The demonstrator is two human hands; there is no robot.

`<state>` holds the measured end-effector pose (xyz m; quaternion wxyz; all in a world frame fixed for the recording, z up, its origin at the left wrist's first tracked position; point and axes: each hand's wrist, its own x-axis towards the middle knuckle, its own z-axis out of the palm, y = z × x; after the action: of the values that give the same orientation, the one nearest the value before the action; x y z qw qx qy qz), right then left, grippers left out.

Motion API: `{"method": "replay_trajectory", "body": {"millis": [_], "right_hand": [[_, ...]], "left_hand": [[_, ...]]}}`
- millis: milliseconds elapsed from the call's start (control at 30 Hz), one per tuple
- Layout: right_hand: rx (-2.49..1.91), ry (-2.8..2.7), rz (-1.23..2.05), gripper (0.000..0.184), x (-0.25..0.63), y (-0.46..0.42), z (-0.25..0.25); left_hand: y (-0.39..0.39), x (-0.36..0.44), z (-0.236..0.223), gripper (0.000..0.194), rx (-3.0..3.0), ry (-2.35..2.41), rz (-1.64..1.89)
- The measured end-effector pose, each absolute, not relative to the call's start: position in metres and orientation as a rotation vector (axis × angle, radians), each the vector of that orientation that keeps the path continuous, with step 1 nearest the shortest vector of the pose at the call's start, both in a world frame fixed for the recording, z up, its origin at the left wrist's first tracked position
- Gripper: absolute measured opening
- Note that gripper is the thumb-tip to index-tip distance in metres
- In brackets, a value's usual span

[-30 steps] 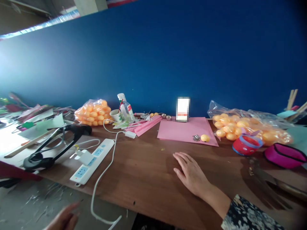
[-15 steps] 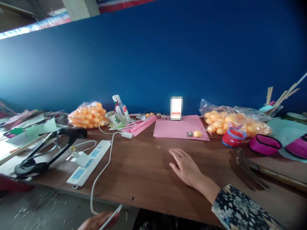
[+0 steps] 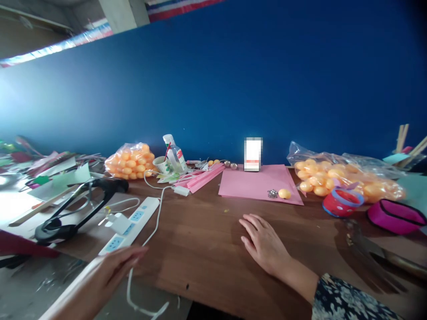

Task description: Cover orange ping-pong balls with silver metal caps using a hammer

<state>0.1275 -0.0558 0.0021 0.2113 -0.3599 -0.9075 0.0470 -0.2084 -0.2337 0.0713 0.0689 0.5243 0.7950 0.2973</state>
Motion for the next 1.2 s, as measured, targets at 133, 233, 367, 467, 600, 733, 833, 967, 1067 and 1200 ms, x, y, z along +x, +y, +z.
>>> {"method": "replay_trajectory", "body": {"millis": [133,233,367,467,600,733,833,967,1067,1200], "right_hand": [[-0.983,-2.524,0.119,0.038,0.128,-0.055,0.001],[-0.989,-2.520,0.119,0.037,0.129,-0.055,-0.001],[-1.015,-2.530,0.131,0.038,0.129,-0.054,-0.002],[-1.031,-2.544,0.144,0.039,0.129,-0.054,0.000],[-1.041,-2.547,0.165,0.039,0.128,-0.054,0.001],[-1.045,-2.538,0.177,0.039,0.128,-0.054,0.000],[-1.046,-2.530,0.177,0.039,0.128,-0.054,-0.002],[-1.050,-2.525,0.180,0.039,0.129,-0.054,-0.002],[-1.047,-2.527,0.181,0.039,0.128,-0.054,0.000],[-1.031,-2.517,0.174,0.038,0.128,-0.054,0.001]], "left_hand": [[-0.146,-0.184,0.084,0.035,1.962,2.254,0.532],[-0.086,-0.176,0.070,0.038,2.171,2.453,0.344],[-0.045,-0.184,0.058,0.040,2.188,2.570,0.092],[-0.039,-0.189,0.055,0.038,2.211,2.539,0.062],[-0.040,-0.188,0.049,0.040,2.247,2.504,0.059],[-0.039,-0.187,0.046,0.038,2.232,2.516,0.061],[-0.037,-0.188,0.049,0.039,2.210,2.533,0.067],[-0.034,-0.187,0.053,0.037,2.197,2.531,0.063],[-0.035,-0.184,0.056,0.038,2.212,2.513,0.047],[-0.040,-0.180,0.065,0.037,2.255,2.458,0.002]]}}
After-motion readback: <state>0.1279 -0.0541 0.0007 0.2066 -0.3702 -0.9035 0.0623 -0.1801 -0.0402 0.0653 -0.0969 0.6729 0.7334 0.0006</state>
